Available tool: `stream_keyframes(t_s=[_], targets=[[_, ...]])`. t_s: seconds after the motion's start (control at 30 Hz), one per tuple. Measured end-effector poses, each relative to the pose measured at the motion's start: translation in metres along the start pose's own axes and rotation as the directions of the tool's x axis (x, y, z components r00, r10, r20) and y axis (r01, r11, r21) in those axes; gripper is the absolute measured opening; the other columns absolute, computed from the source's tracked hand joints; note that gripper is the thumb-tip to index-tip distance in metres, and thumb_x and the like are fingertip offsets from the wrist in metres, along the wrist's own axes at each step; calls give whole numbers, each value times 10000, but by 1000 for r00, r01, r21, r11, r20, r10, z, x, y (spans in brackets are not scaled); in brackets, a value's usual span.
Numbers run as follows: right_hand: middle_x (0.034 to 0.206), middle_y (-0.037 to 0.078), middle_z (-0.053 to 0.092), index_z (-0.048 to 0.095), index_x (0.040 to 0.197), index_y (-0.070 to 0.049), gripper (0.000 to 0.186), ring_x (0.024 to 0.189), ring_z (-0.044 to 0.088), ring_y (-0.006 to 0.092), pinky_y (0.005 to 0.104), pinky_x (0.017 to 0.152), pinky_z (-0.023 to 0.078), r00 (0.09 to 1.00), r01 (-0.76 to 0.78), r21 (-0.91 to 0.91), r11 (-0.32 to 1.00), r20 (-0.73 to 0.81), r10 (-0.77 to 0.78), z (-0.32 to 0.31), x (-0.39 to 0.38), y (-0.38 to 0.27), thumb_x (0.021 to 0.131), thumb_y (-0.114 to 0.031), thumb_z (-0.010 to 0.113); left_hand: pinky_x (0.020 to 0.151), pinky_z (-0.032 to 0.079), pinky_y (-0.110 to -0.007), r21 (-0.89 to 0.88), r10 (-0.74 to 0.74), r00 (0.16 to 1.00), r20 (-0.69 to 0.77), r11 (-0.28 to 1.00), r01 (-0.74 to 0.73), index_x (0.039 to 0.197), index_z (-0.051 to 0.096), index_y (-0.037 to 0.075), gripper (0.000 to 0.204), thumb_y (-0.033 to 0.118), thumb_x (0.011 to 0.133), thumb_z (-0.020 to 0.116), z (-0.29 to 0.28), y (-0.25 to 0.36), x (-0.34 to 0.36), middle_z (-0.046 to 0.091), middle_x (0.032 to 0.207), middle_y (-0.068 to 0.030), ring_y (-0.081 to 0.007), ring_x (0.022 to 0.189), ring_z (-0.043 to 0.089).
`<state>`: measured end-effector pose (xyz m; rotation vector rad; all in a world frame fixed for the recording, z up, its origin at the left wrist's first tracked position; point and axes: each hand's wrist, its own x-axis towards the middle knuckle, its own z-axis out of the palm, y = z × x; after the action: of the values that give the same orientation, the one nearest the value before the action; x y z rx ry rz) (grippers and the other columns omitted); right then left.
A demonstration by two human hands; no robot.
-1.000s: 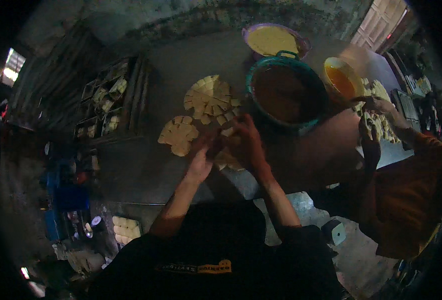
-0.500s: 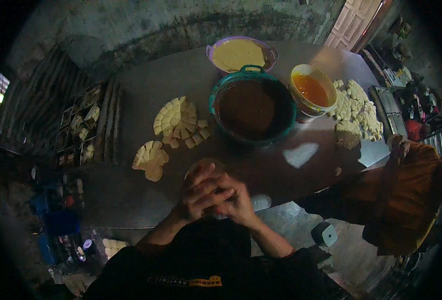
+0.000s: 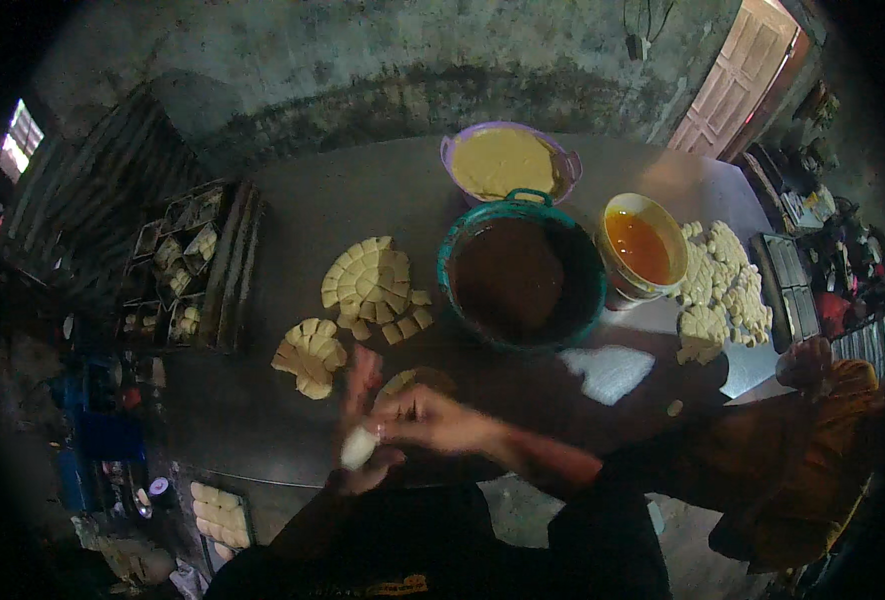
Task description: The person shapes small pieces of dough by hand, occasionally dipping them into a container of dark liquid, and places them onto a metal tray.
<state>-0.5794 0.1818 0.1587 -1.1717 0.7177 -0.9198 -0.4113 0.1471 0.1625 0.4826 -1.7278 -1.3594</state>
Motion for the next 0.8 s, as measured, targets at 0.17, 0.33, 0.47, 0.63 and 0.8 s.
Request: stream_keyframes(t_s=[0.17, 0.33, 0.47, 0.63, 0.8], targets=[[991, 185, 717, 692, 1115, -17, 376, 856, 672, 168, 360, 748, 523, 851, -68, -681, 730, -421, -313, -194, 122, -35, 947, -348, 634, 1140, 305, -524, -75, -282, 915, -288, 959, 273, 1590, 7, 146, 1061, 109, 815, 731, -51, -23, -29, 66, 1648, -100, -328, 1477, 233], [1103, 216, 687, 645, 1204, -45, 495, 980, 669, 415, 508, 833, 535, 828, -546, -822, -160, -501, -254, -385, 162, -40, 1000, -434, 415, 1106, 346, -536, -38, -390, 833, -392, 912, 409, 1593, 61, 158, 1026, 330, 843, 741, -72, -9, -81, 105, 1641, -132, -360, 1434, 315], [1160, 244, 660, 620, 1239, -28, 555, 1032, 642, 451, 528, 918, 498, 832, -546, -807, -226, -555, -27, -381, 188, -32, 1009, -470, 376, 1069, 390, -525, -154, -464, 669, -581, 869, 470, 1588, 107, 143, 955, 485, 889, 661, -97, -9, -151, 140, 1631, -137, -375, 1397, 371], [1122, 284, 662, 639, 1211, -6, 607, 1067, 616, 478, 531, 964, 466, 808, -580, -813, -49, -567, -157, -427, 171, -26, 1007, -508, 368, 1052, 426, -470, -343, -505, 544, -670, 860, 377, 1583, 124, 122, 920, 618, 927, 537, -117, -21, -201, 169, 1622, -113, -358, 1355, 420], [1164, 267, 652, 679, 1123, 18, 623, 1093, 611, 465, 510, 976, 465, 804, -593, -802, -76, -585, -103, -371, 187, -24, 993, -519, 391, 1039, 425, -498, -253, -510, 518, -687, 836, 487, 1573, 171, 129, 893, 628, 922, 524, -128, -9, -193, 239, 1598, -114, -341, 1345, 437]])
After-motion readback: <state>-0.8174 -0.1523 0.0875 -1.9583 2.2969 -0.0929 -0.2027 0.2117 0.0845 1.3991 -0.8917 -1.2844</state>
